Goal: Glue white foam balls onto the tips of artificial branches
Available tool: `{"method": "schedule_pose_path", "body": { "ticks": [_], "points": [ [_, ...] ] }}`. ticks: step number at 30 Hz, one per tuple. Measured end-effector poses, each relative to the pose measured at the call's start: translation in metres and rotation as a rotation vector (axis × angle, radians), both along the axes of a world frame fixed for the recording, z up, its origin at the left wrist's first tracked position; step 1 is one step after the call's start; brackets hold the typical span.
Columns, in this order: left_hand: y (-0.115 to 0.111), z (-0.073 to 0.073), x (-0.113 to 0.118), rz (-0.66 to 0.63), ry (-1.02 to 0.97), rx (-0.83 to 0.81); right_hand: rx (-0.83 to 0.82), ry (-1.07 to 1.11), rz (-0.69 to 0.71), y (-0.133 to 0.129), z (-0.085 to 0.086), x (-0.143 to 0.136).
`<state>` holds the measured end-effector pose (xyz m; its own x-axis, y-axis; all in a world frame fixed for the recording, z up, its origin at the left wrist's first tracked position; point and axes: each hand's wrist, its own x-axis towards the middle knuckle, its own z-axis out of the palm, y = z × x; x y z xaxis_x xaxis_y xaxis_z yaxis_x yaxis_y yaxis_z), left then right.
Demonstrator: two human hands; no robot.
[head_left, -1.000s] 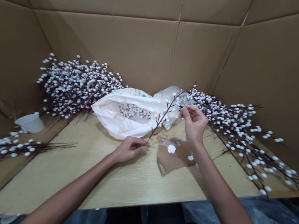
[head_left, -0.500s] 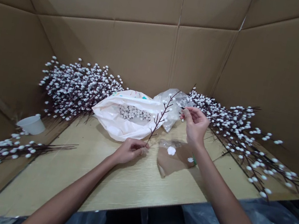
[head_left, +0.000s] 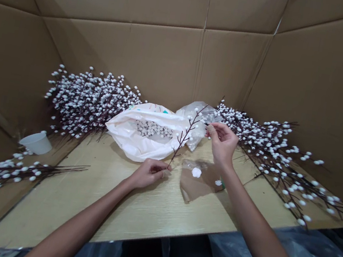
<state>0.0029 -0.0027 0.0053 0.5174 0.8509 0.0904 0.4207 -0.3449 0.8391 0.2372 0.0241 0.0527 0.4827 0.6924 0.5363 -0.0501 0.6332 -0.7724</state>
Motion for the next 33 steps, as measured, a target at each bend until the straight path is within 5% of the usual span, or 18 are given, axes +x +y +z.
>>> {"method": "schedule_pose_path", "body": {
  "ticks": [19,33],
  "points": [
    [0.001,-0.001,-0.001,-0.005,0.003,0.004,0.010,0.062,-0.035,-0.002,0.002,0.001],
    [-0.002,0.006,-0.001,-0.043,0.110,0.131,0.105,0.164,-0.199,0.005,0.009,0.019]
  ]
}}
